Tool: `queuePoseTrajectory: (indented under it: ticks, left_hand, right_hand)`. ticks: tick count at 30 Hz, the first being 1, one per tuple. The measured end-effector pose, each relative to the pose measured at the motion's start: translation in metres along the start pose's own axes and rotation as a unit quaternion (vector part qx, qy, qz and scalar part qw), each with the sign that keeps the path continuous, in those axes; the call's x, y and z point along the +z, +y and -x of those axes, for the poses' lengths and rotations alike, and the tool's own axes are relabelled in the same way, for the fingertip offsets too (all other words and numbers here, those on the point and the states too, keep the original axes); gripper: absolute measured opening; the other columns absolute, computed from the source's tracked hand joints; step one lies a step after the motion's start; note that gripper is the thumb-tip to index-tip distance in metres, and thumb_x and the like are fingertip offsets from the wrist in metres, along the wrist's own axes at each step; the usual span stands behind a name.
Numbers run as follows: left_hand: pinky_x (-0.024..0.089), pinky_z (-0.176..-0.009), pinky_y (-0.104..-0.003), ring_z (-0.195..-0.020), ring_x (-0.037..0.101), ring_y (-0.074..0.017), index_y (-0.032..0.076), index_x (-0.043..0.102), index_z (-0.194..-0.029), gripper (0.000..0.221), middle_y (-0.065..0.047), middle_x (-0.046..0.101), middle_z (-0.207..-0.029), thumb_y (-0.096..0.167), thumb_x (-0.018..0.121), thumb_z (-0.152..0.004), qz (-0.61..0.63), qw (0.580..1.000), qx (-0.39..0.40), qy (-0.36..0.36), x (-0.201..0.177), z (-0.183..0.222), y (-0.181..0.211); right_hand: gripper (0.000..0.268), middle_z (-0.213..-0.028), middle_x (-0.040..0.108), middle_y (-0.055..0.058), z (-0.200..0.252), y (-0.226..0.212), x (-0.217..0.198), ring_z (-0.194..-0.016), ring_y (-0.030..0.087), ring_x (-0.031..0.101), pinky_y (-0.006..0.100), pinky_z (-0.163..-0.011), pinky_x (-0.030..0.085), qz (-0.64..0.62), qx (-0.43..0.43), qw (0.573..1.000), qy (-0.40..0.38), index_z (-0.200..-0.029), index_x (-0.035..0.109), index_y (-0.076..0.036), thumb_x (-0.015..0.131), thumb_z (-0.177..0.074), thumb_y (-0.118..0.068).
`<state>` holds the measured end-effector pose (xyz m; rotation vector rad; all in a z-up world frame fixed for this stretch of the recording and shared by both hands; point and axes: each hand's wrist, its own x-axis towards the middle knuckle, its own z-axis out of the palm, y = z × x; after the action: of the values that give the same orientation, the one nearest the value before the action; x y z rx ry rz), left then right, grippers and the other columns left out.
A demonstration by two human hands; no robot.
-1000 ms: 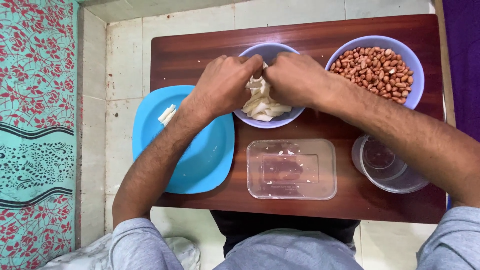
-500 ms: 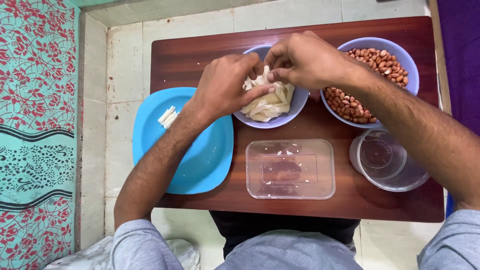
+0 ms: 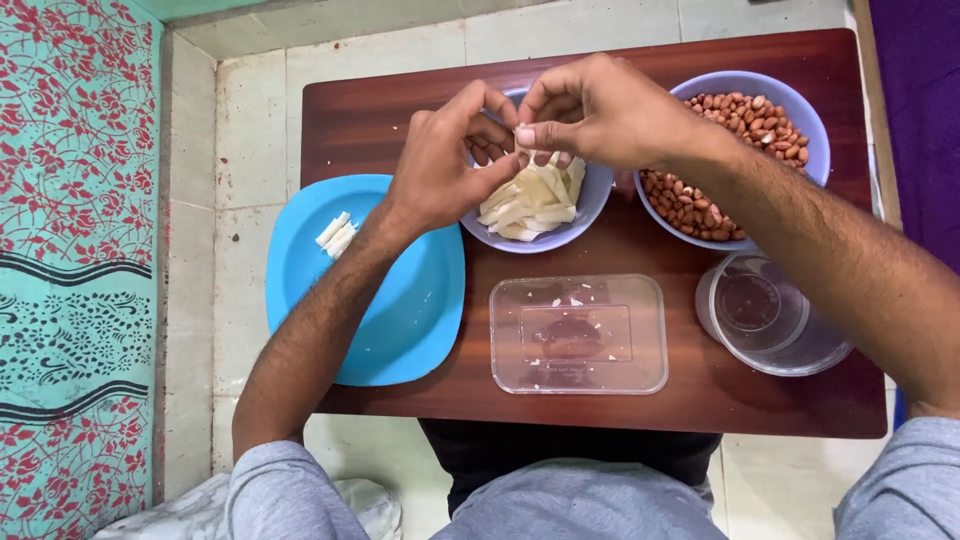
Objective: Wrapping individual peanuts in thin white strips to create small snacks.
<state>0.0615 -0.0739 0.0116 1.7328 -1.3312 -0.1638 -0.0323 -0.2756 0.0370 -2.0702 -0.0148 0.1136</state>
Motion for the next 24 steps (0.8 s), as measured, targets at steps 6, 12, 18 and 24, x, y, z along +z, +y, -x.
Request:
queuePoseTrajectory:
  ticks: [6,12,18,24]
  left_hand:
    - [0.051,-0.057,-0.022,-0.067,0.071,-0.0118,0.005,0.055,-0.112,0.033,-0.007,0.076,-0.082,-0.008,0.072,-0.086,0.019,1.000,-0.005,-0.002,-0.001,0.004,0.011]
    - [0.049,-0.054,-0.020,-0.064,0.068,-0.0089,0.004,0.063,-0.103,0.021,-0.005,0.077,-0.079,-0.002,0.078,-0.090,-0.011,0.999,0.009,0.029,0.002,0.008,0.005]
    - [0.048,-0.049,-0.018,-0.062,0.071,-0.0093,0.003,0.065,-0.099,0.015,-0.007,0.077,-0.077,0.006,0.079,-0.094,0.018,0.999,-0.038,0.033,-0.003,0.010,0.000]
    - [0.055,-0.053,-0.021,-0.067,0.075,-0.0115,0.004,0.061,-0.093,0.017,-0.007,0.077,-0.077,0.015,0.067,-0.103,0.025,0.998,-0.046,0.033,0.001,0.012,0.002]
  right_hand:
    - [0.029,-0.089,0.078,0.013,0.005,0.001,0.000,-0.039,0.011,0.052,0.026,-0.025,0.043,0.004,-0.020,1.000,0.010,-0.116,0.077,-0.004,0.079,-0.088,-0.012]
    - [0.007,-0.080,0.076,0.009,0.012,-0.001,0.008,-0.062,0.010,0.071,0.023,-0.034,0.049,0.021,0.000,0.997,0.069,-0.097,0.077,-0.005,0.079,-0.094,-0.011]
    - [0.026,-0.089,0.079,0.009,0.008,0.019,0.011,-0.074,0.014,0.072,0.027,-0.063,0.060,0.139,-0.198,0.968,0.068,-0.105,0.081,-0.005,0.086,-0.080,-0.003]
    - [0.004,-0.082,0.078,0.013,0.007,0.027,0.023,-0.048,0.012,0.060,0.024,-0.036,0.047,0.149,-0.301,0.936,0.109,-0.092,0.081,0.002,0.080,-0.090,0.005]
